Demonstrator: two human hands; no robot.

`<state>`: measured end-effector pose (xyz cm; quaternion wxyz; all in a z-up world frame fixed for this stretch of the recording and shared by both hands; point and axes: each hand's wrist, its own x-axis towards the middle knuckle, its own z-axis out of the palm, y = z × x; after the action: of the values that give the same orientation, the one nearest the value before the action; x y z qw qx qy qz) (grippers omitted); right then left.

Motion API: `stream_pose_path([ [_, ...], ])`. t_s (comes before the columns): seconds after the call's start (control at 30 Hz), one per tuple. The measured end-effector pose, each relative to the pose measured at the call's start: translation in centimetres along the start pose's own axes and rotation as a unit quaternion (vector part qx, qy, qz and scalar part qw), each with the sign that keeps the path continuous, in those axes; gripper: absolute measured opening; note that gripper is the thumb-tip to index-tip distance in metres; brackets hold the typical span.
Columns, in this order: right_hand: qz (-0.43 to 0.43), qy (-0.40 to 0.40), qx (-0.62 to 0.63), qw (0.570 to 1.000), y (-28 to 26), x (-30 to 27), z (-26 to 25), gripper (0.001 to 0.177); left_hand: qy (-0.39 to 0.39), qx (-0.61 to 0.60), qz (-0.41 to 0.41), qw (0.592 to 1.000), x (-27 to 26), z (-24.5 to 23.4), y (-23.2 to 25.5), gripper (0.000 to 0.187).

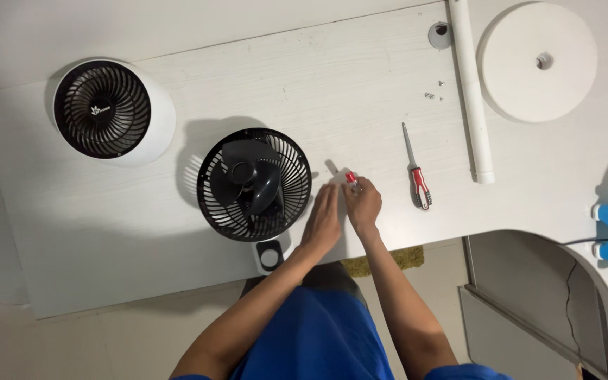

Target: The person removes the front grille of a small electric fan, then uses a screwdriver to loosen and remove screws from the fan blade hub. Screws are placed on the table. The person continues to unscrew additional fasteners from the fan assembly.

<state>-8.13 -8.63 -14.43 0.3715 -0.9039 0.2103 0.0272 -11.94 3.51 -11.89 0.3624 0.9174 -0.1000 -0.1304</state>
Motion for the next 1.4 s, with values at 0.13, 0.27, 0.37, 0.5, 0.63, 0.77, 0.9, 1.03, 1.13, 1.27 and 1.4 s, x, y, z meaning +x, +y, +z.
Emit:
stream_pose_path([
  [0.13,-0.050,0.007,-0.006,0.999,-1.3,1.6,0.6,0.025,0.028,0.037,-0.025,0.999,1.6,0.8,-1.9,0.078],
  [0.27,-0.075,0.006,-0.001,0.997,-2.3,1.9,0.7,0.025,0.031,0.001,-0.060,0.998,2.9,0.6,-2.5,0.080],
  [0.37,-0.072,0.015,0.000,0.997,-2.9,1.6,0.8,0.022,0.028,-0.004,-0.076,0.997,3.4,0.5,-2.5,0.078],
  [0.5,-0.085,0.018,0.018,0.996,-2.9,1.9,0.8,0.015,0.028,0.058,-0.080,0.995,3.7,0.6,-2.4,0.075],
  [0.63,-0.066,0.006,0.015,0.998,-2.2,2.8,1.0,0.015,0.070,0.026,-0.041,0.996,4.4,0.5,-2.1,0.071],
  [0.77,-0.029,-0.004,0.058,0.998,-0.3,3.8,0.9,0.020,0.059,0.017,-0.032,0.998,5.7,1.0,-1.4,0.066],
  [0.9,0.009,-0.017,0.241,0.970,2.3,4.5,-1.0,0.012,0.036,0.021,-0.019,0.999,7.4,1.8,-0.4,0.061],
  [1.03,0.175,-0.063,0.412,0.892,4.8,5.9,-4.3,0.014,0.036,0.013,0.018,0.999,8.9,2.8,0.6,0.054],
  [1.13,0.176,-0.048,0.443,0.878,6.7,7.0,-7.5,0.011,0.021,0.017,0.038,0.999,10.1,3.4,1.6,0.053],
  [1.27,0.161,-0.010,0.447,0.880,8.2,9.3,-10.9,0.011,0.003,0.020,0.046,0.999,11.9,3.9,3.0,0.052],
  [1.4,0.183,0.031,0.396,0.899,8.4,13.0,-12.9,0.009,0.009,0.025,0.066,0.997,14.3,3.9,4.1,0.050],
])
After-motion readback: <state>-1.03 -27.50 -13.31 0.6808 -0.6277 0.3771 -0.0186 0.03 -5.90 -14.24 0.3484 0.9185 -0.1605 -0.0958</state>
